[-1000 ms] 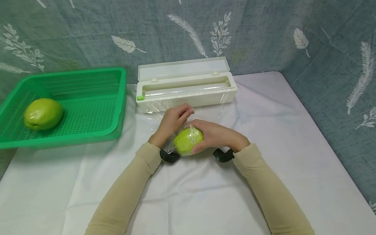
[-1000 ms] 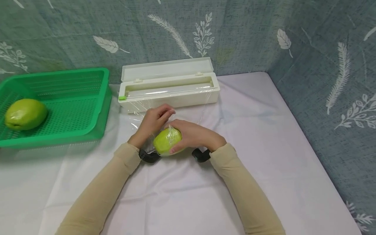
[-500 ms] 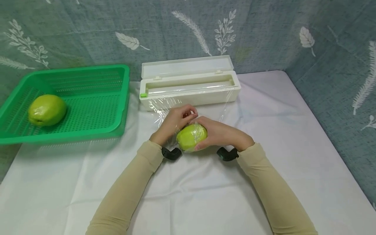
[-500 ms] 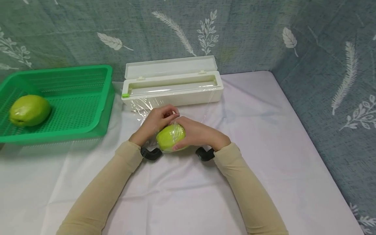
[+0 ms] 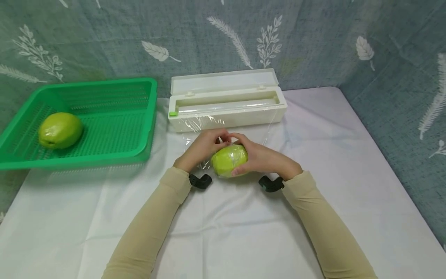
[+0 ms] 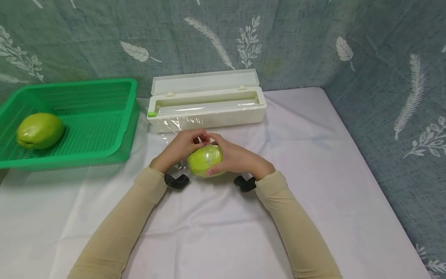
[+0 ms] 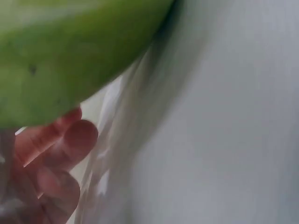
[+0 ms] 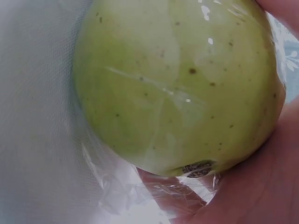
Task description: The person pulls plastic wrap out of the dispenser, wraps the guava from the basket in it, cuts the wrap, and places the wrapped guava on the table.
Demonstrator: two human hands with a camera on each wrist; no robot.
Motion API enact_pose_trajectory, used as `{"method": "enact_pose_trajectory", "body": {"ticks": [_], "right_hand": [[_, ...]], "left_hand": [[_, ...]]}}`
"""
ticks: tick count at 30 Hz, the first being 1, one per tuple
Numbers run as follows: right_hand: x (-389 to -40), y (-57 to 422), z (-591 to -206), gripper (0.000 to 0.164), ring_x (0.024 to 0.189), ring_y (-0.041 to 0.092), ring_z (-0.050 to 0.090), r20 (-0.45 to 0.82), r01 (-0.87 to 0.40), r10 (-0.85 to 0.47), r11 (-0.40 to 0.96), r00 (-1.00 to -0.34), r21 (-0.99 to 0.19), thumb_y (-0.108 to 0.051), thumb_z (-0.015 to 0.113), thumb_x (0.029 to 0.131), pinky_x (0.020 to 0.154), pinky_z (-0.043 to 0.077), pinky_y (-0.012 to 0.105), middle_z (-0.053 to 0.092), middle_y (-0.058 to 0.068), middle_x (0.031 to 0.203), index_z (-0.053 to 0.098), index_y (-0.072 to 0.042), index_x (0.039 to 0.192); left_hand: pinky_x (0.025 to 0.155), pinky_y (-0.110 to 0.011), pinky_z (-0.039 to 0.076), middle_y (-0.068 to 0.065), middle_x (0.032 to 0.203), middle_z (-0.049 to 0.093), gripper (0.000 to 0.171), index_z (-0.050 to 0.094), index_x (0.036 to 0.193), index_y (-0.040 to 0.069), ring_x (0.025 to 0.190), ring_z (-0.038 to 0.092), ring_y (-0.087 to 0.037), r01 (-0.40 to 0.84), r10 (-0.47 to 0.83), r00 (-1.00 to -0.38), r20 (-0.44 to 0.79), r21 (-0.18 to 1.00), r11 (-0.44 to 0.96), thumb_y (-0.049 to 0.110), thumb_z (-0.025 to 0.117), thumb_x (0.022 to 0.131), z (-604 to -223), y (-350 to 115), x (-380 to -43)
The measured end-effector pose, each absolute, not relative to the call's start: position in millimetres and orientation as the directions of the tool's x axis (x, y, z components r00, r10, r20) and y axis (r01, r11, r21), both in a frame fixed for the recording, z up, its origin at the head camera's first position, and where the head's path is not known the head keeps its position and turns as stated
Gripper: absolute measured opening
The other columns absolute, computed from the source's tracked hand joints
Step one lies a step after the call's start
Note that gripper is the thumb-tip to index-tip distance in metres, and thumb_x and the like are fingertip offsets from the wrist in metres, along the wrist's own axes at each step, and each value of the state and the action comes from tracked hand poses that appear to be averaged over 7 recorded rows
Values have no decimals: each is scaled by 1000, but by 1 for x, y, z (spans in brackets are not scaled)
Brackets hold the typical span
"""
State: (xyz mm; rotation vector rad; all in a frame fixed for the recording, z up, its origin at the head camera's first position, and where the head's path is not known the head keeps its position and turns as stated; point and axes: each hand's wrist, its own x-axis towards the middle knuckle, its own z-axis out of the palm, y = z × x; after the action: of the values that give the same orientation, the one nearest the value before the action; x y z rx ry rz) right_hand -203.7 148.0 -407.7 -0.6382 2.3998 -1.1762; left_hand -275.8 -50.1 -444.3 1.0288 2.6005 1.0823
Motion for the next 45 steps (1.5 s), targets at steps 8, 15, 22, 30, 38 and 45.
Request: {"method": "enact_pose_trajectory", "body": {"ticks": [8,15,22,30,38,45], "right_hand": [[-210,132,-413,77,100,11,43,-107,-315,-588,569,-802,-760,-49,75,63,83,39,29,40,-3,119,43,-20,127],[-216,124,-417,78,115,13,30,-70,-377,-601,583,-796,-719,-58,73,60,90,34,33,29,-2,129,45,-21,124],[-213,138,-416,74,94,8,47,-119,-277,-552,579,-825,-767,-57,73,60,77,42,28,45,-12,113,44,-28,121],[-210,145,-413,74,91,11,51,-139,-233,-515,591,-846,-772,-56,73,61,76,43,30,47,-11,111,43,-29,122],[-203,147,-420,74,91,12,51,-177,-187,-506,587,-844,-788,-55,73,62,75,44,30,47,-10,112,42,-27,123],[-206,149,-415,75,92,12,50,-174,-196,-497,605,-850,-772,-57,72,62,76,43,30,45,-10,115,42,-27,123]], "left_hand": [[67,-28,46,8,88,59,10,64,91,20,78,56,-11,495,658,-752,46,698,517,28,59,87,-439,-78,-272],[77,-31,43,5,95,62,15,66,99,15,88,54,-12,453,693,-719,-50,723,522,17,54,90,-430,-96,-271],[75,-31,44,6,95,62,31,65,100,19,83,55,-14,364,673,-720,-167,735,572,40,44,92,-416,-92,-277],[70,-36,48,-7,88,61,47,63,95,12,79,56,-22,249,680,-685,-262,793,556,53,40,89,-399,-99,-282],[72,-48,44,-6,81,58,21,57,92,9,80,53,-34,239,769,-558,-311,828,508,26,64,82,-397,-96,-263],[66,-39,44,-5,74,57,22,56,87,12,70,52,-22,279,796,-547,-260,839,466,29,68,78,-407,-97,-275]]}}
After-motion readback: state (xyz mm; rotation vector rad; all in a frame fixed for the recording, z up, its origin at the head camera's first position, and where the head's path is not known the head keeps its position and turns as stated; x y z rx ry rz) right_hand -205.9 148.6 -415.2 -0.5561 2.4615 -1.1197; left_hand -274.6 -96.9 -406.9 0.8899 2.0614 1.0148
